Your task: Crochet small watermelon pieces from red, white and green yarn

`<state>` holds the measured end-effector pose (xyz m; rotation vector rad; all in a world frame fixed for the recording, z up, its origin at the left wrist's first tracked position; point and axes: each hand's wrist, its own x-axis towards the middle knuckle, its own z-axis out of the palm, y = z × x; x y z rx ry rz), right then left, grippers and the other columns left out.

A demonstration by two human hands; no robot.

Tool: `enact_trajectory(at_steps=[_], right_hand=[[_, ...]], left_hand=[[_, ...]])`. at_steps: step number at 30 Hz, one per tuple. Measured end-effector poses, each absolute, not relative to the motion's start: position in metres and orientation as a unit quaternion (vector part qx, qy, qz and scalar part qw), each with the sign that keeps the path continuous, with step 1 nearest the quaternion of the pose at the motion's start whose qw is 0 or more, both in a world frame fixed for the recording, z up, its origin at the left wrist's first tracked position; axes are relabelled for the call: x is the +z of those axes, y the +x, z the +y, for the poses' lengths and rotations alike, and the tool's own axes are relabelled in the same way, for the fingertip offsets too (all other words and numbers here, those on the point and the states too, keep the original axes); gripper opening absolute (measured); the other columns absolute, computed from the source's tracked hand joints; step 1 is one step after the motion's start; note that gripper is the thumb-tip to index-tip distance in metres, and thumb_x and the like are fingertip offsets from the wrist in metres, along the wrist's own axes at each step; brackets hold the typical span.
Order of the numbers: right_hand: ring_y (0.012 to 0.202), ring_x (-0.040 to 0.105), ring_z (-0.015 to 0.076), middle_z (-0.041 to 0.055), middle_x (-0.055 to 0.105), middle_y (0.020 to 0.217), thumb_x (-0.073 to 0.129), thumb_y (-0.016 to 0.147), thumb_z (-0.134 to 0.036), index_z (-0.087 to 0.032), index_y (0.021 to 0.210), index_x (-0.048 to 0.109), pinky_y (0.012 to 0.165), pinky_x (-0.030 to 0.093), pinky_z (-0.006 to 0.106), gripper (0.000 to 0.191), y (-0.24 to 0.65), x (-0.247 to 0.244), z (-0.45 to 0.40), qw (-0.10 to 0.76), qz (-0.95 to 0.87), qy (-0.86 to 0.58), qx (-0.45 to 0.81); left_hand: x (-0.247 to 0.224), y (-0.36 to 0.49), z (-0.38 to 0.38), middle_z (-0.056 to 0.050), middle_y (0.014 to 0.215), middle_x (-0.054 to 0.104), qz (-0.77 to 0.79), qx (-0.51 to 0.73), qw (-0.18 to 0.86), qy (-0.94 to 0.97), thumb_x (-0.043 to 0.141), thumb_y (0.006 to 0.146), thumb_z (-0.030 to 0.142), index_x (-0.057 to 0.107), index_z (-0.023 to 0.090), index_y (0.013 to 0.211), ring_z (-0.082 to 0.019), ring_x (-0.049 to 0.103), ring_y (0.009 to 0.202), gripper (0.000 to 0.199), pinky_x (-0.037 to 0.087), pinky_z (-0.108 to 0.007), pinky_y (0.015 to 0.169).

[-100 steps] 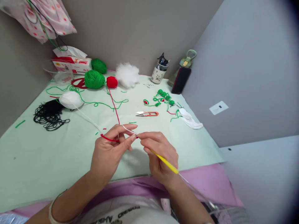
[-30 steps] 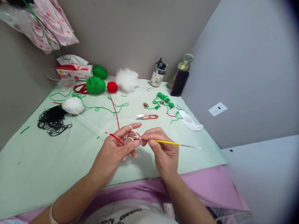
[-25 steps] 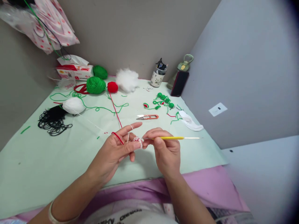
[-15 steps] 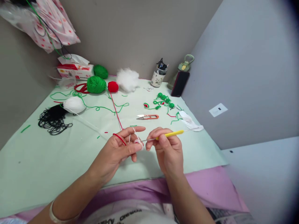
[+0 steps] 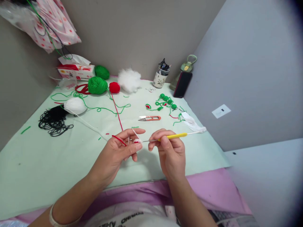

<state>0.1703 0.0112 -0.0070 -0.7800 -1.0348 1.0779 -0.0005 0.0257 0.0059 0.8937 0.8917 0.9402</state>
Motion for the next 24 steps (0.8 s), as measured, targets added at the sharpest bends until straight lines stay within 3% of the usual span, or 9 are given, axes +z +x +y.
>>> enact_trajectory(at_steps=[7,13,19,22,24], right_hand=[[0.066,0.068,0.0124,0.0018,0.072,0.086,0.068,0.098,-0.033,-0.022,0.090,0.078,0.063,0.058,0.027,0.017,0.1672,-0.0102,0.0104,0.662,-0.462,-0.329,0.491],[0.064,0.067,0.0133,0.0018,0.071,0.082,0.068,0.097,-0.036,-0.022,0.087,0.076,0.063,0.057,0.029,0.019,0.1700,-0.0086,0.0113,0.672,-0.459,-0.350,0.464],[0.058,0.063,0.0124,0.0012,0.068,0.075,0.073,0.093,-0.038,-0.020,0.081,0.075,0.057,0.054,0.027,0.021,0.1767,-0.0048,0.0120,0.666,-0.435,-0.351,0.495],[0.055,0.061,0.0113,0.0006,0.068,0.075,0.074,0.093,-0.040,-0.021,0.081,0.075,0.055,0.053,0.026,0.022,0.1749,-0.0055,0.0117,0.662,-0.419,-0.348,0.515],[0.060,0.063,0.0129,0.0020,0.071,0.079,0.073,0.094,-0.040,-0.022,0.084,0.076,0.058,0.055,0.028,0.021,0.1713,-0.0078,0.0109,0.657,-0.442,-0.349,0.502]], left_hand=[[0.0066,0.0017,0.0251,0.004,0.078,0.061,0.379,0.416,0.728,0.391,0.086,0.081,0.032,0.081,0.028,0.111,-0.006,0.056,0.056,0.030,0.038,-0.020,0.053],[0.0102,0.0014,0.0248,0.006,0.078,0.057,0.326,0.391,0.799,0.319,0.087,0.081,0.026,0.078,0.026,0.122,-0.001,0.032,0.048,0.041,0.043,-0.017,0.050],[0.0081,-0.0011,0.0247,0.005,0.077,0.056,0.295,0.377,0.832,0.281,0.084,0.083,0.023,0.080,0.023,0.119,0.000,0.021,0.047,0.036,0.042,-0.015,0.047],[0.0059,0.0025,0.0232,0.005,0.079,0.057,0.318,0.402,0.804,0.302,0.085,0.083,0.024,0.082,0.025,0.115,0.000,0.027,0.047,0.032,0.044,-0.015,0.049],[0.0049,0.0069,0.0218,0.003,0.081,0.060,0.339,0.426,0.770,0.332,0.087,0.081,0.026,0.082,0.026,0.112,-0.003,0.044,0.053,0.032,0.046,-0.017,0.053]])
